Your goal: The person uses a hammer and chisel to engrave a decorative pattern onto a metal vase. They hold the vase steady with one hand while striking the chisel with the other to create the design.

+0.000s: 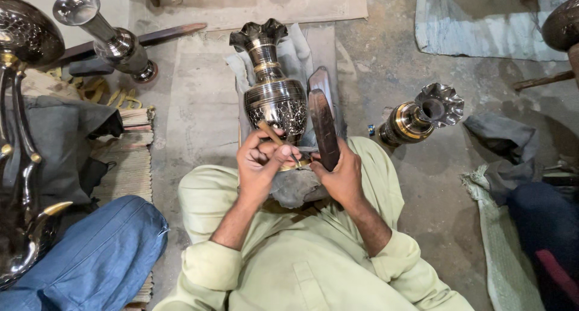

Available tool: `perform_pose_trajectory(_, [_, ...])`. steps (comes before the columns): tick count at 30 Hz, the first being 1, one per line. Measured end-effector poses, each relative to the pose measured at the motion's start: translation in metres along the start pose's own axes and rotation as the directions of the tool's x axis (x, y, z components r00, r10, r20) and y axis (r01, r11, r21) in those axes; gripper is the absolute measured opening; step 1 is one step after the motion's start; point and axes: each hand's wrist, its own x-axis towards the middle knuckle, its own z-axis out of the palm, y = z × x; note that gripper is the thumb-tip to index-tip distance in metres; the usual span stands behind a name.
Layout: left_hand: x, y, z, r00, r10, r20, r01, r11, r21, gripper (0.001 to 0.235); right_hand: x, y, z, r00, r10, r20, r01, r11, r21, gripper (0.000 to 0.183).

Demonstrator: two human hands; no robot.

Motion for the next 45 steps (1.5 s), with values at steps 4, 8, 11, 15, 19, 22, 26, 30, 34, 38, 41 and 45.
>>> perform_pose_trajectory(4, [0.022, 0.027, -0.018, 0.999, -0.027, 0.029, 0.023, 0.991, 0.128, 0.033, 0.006, 0.02, -0.01, 0.982, 0.088, 0.167, -0.138, 0.938, 0.317, 0.046])
perform_pose_trajectory(8, [0.046, 0.059, -0.029, 0.994, 0.003, 0.105, -0.04, 0.933, 0.359, 0.034, 0.008, 0.025, -0.036, 0.873, 0.35, 0.339, -0.473, 0.774, 0.421, 0.046])
perform_pose_trajectory(11, [0.061, 0.079, -0.02, 0.983, -0.014, 0.181, -0.094, 0.814, 0.573, 0.037, 0.006, 0.019, -0.056, 0.826, 0.378, 0.418, -0.556, 0.668, 0.494, 0.05])
perform_pose_trajectory(15, [0.08, 0.095, 0.003, 0.906, 0.014, 0.423, -0.324, 0.666, 0.672, 0.041, 0.003, 0.021, -0.073, 0.81, 0.364, 0.46, -0.558, 0.72, 0.412, 0.046])
perform_pose_trajectory(19, [0.092, 0.1, 0.019, 0.822, -0.043, 0.568, -0.461, 0.536, 0.707, 0.036, 0.002, 0.031, -0.083, 0.864, 0.278, 0.42, -0.442, 0.82, 0.365, 0.046])
perform_pose_trajectory(22, [0.095, 0.101, 0.024, 0.764, -0.039, 0.644, -0.561, 0.454, 0.692, 0.035, 0.007, 0.032, -0.092, 0.939, 0.136, 0.315, -0.212, 0.952, 0.222, 0.043])
perform_pose_trajectory(26, [0.094, 0.101, 0.023, 0.728, -0.051, 0.684, -0.608, 0.413, 0.678, 0.031, 0.007, 0.014, -0.098, 0.994, -0.021, 0.108, 0.031, 0.996, -0.083, 0.044])
perform_pose_trajectory(30, [0.093, 0.099, 0.023, 0.73, -0.049, 0.681, -0.613, 0.395, 0.685, 0.031, 0.009, -0.011, -0.1, 0.94, -0.318, -0.127, 0.257, 0.9, -0.352, 0.042])
perform_pose_trajectory(34, [0.093, 0.096, 0.022, 0.73, -0.058, 0.681, -0.621, 0.358, 0.697, 0.031, 0.022, -0.023, -0.111, 0.889, -0.458, -0.001, 0.371, 0.722, -0.584, 0.05])
perform_pose_trajectory(38, [0.093, 0.095, 0.022, 0.725, -0.059, 0.686, -0.621, 0.376, 0.688, 0.031, 0.032, -0.028, -0.114, 0.926, -0.378, 0.001, 0.329, 0.806, -0.491, 0.047])
perform_pose_trajectory(41, [0.094, 0.093, 0.023, 0.756, -0.113, 0.645, -0.573, 0.362, 0.735, 0.03, 0.032, -0.033, -0.117, 0.889, -0.454, 0.053, 0.41, 0.743, -0.529, 0.049])
perform_pose_trajectory(45, [0.096, 0.093, 0.023, 0.747, -0.143, 0.65, -0.564, 0.381, 0.733, 0.029, 0.027, -0.035, -0.114, 0.913, -0.406, -0.027, 0.349, 0.815, -0.463, 0.042])
